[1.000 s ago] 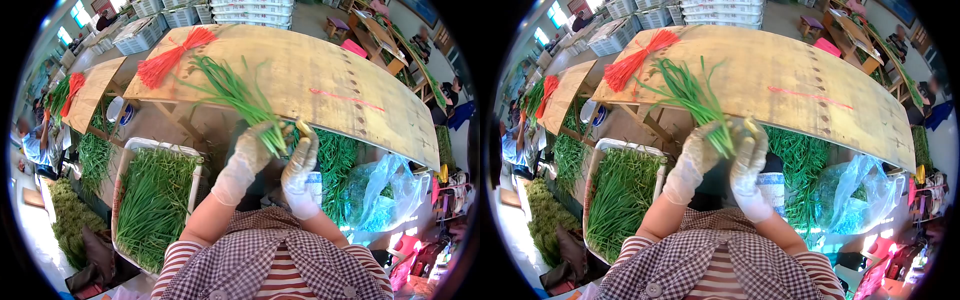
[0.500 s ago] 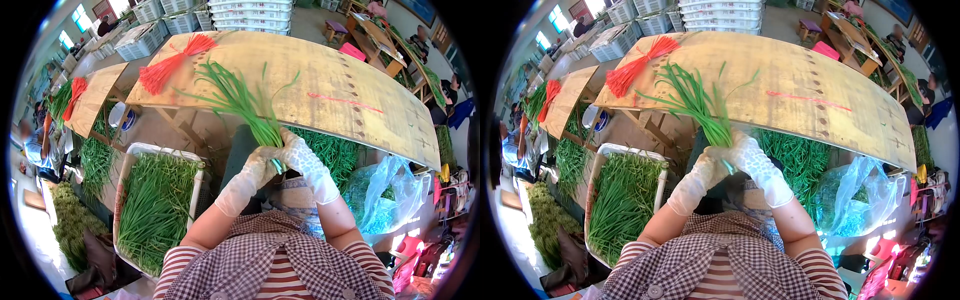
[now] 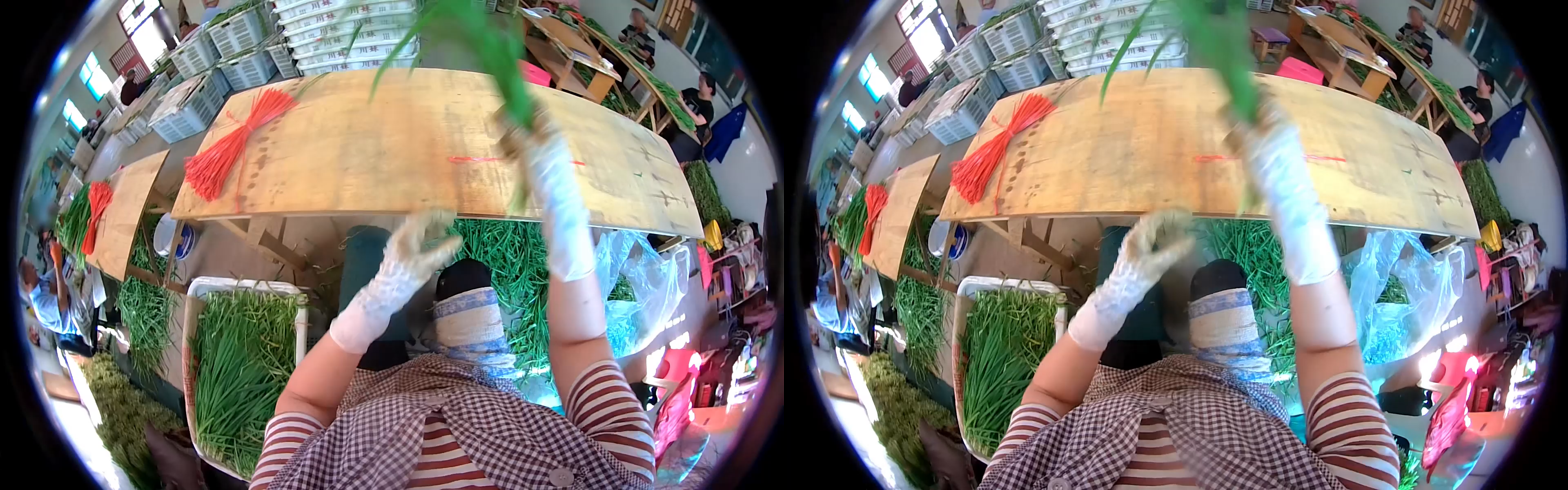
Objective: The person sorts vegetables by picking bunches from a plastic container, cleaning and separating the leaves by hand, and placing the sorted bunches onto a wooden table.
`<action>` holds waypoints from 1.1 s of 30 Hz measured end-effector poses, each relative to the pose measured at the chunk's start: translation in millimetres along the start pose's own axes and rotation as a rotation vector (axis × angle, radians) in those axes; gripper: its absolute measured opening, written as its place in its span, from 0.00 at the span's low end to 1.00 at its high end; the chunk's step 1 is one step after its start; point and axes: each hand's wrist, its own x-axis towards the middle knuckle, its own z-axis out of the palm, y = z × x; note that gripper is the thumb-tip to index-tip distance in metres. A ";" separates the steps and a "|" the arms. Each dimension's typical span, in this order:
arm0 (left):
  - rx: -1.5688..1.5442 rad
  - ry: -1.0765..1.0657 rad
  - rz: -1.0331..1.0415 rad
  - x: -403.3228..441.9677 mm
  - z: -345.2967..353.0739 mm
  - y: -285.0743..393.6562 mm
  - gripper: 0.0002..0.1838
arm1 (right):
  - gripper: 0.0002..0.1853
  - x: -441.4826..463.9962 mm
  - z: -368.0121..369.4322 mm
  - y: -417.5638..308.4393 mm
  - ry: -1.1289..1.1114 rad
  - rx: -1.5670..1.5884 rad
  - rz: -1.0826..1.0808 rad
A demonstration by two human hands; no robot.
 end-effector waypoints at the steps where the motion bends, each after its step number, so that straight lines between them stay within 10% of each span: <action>1: 0.301 0.115 0.149 15.1 0.4 16.6 0.21 | 0.17 7.8 -7.3 -32.3 0.166 -0.140 0.070; 3: 0.572 0.232 0.438 63.7 9.3 -1.4 0.20 | 0.17 35.5 -36.2 -28.2 0.271 -0.291 -0.110; 9: 1.035 0.073 0.380 149.0 55.7 -33.1 0.14 | 0.15 53.6 -55.7 138.7 0.065 -1.243 -0.088; 19: 0.586 0.247 0.411 178.6 85.7 -63.4 0.05 | 0.20 55.8 -59.9 144.6 -0.138 -1.034 0.069; 21: 0.960 0.259 0.565 182.6 89.1 -72.3 0.05 | 0.24 51.4 -63.0 128.9 -0.163 -1.059 0.121; 23: 0.869 0.270 0.631 145.4 65.4 -36.3 0.10 | 0.27 56.6 -89.6 167.1 0.123 -1.356 -0.119; 27: 0.642 0.489 0.682 24.2 5.7 -31.6 0.26 | 0.30 -19.0 -9.3 56.9 0.101 -0.884 -0.215; 33: 0.986 0.761 -0.032 -248.9 -147.2 -113.2 0.30 | 0.26 -111.2 119.4 91.3 -0.443 -0.336 -0.142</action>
